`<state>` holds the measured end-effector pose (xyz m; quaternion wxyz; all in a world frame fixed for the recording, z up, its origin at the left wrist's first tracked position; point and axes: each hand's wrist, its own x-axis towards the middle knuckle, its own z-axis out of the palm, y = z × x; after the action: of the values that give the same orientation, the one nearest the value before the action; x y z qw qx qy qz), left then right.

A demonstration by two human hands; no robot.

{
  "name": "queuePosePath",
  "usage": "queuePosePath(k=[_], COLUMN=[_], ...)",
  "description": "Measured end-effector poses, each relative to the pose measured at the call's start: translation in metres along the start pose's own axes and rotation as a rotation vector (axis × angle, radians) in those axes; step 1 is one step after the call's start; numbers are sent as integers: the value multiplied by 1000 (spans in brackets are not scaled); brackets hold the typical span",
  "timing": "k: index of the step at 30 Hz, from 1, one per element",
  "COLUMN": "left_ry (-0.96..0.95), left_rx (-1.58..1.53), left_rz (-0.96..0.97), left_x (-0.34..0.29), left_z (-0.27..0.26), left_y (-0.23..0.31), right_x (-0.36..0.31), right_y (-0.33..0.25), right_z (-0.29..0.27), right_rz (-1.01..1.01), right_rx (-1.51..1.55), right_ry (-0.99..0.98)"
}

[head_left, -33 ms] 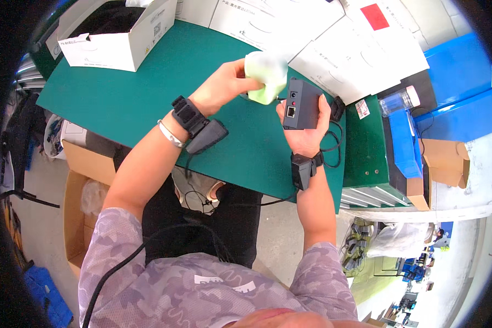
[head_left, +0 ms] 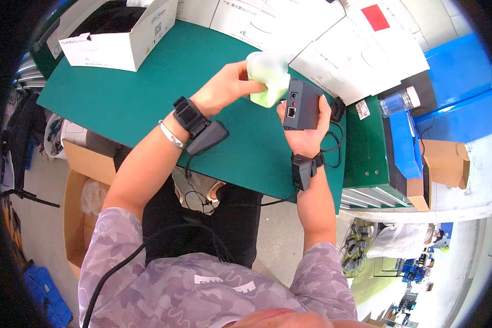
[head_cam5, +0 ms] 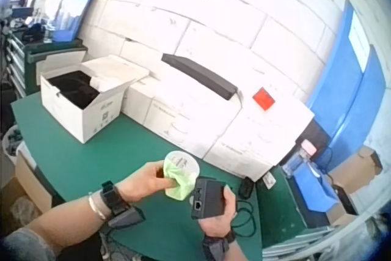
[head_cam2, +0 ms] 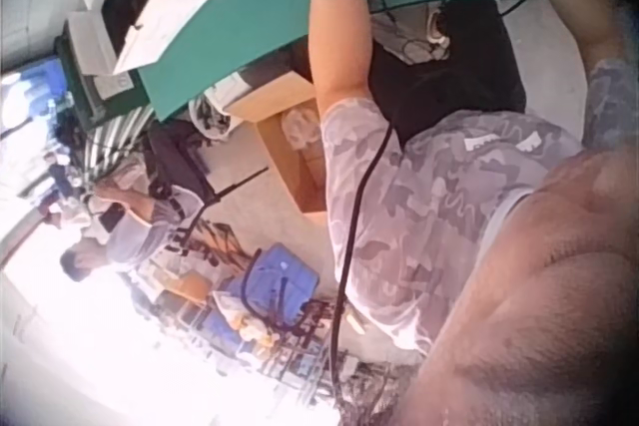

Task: Cleaning an electronic sensor device and its mounting components using a microfiber cloth.

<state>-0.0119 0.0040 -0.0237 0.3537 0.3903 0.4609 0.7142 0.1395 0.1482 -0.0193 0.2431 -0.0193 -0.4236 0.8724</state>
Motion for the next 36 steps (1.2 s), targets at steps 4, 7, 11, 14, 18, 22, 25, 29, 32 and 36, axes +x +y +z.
queuePosePath(k=[4,7,11,14,18,22,25,29,32,36], left_ry=[-120,-157,-200,-257,-305,-308,-354,-354,-330,-324], left_rx=[75,66,34,23,-25,-33,-6,66,71,93], left_rz=[69,63,56,62,55,21,42,15,17,-7], left_x=[-5,-6,-9,-8,-11,-12,-9,-8,-9,-8], left_z=[7,7,9,10,6,3,9,11,13,11], left_y=[4,5,5,6,12,16,7,-2,-2,-3], right_x=[-4,-4,-5,-3,-1,-1,-4,-5,-5,-3], right_y=[-1,-1,0,0,-1,1,1,2,-1,1], right_z=[12,12,19,14,12,14,18,15,14,15], right_rz=[-18,-17,-30,-53,-67,-39,-56,-66,-80,-47], right_rx=[-36,-35,-70,-82,-64,-61,-83,-169,-204,-176], right_ry=[97,63,58,63,57,84,40,9,52,44])
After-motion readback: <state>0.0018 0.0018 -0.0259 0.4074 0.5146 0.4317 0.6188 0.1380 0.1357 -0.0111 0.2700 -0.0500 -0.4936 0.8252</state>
